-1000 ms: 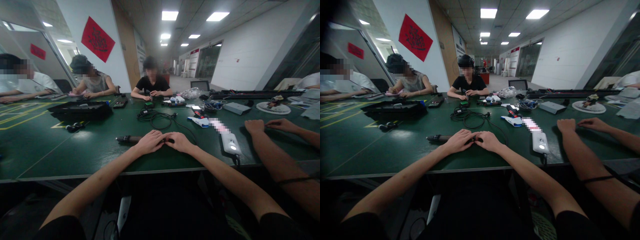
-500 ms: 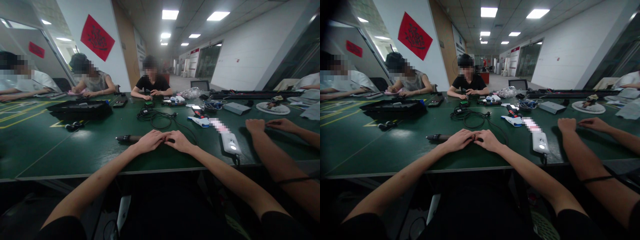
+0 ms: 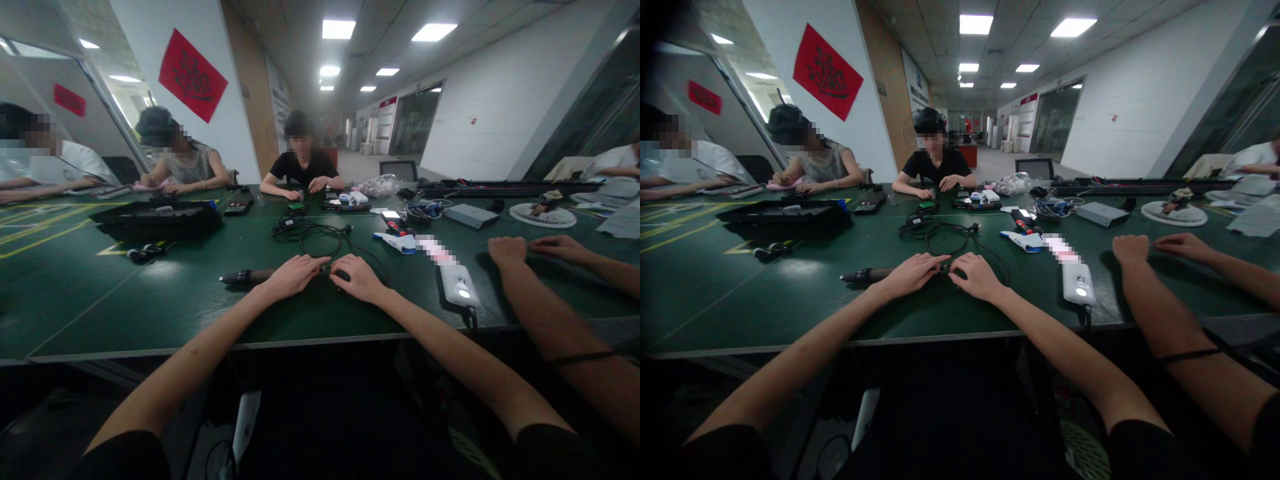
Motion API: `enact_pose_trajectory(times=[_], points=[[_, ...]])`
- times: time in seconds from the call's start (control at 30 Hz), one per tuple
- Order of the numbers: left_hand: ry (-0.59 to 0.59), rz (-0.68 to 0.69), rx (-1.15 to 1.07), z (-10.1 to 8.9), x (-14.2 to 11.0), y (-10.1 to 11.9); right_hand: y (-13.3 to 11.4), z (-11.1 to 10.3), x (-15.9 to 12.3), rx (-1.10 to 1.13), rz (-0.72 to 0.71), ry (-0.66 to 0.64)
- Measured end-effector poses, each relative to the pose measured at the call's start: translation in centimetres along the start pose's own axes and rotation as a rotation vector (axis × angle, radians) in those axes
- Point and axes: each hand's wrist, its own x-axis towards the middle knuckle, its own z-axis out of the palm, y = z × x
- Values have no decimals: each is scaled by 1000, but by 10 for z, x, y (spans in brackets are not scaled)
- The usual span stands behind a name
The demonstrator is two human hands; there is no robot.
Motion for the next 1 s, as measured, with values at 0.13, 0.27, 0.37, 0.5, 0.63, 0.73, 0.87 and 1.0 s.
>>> enact_pose_trajectory(times=[0.13,0.27,0.37,0.5,0.63,0.73,0.87,1.0], points=[[-6,-181,66,-7,-16,-43,3,-5,0,5,21,36],[-26,-445,141,-19,-53,-103,3,-8,-1,21,29,33],[-40,-644,223,-34,-91,-144,2,-9,-2,30,33,23],[-60,-840,396,-57,-146,-173,2,-10,-2,33,37,12],[-16,-987,494,-72,-183,-175,3,-9,-1,36,43,8],[5,-1137,589,-74,-191,-171,4,-9,-2,39,38,5],[-12,-1183,622,-70,-188,-170,5,-8,-2,43,32,1],[-31,-1101,642,-67,-185,-170,5,-7,-1,39,31,-4]])
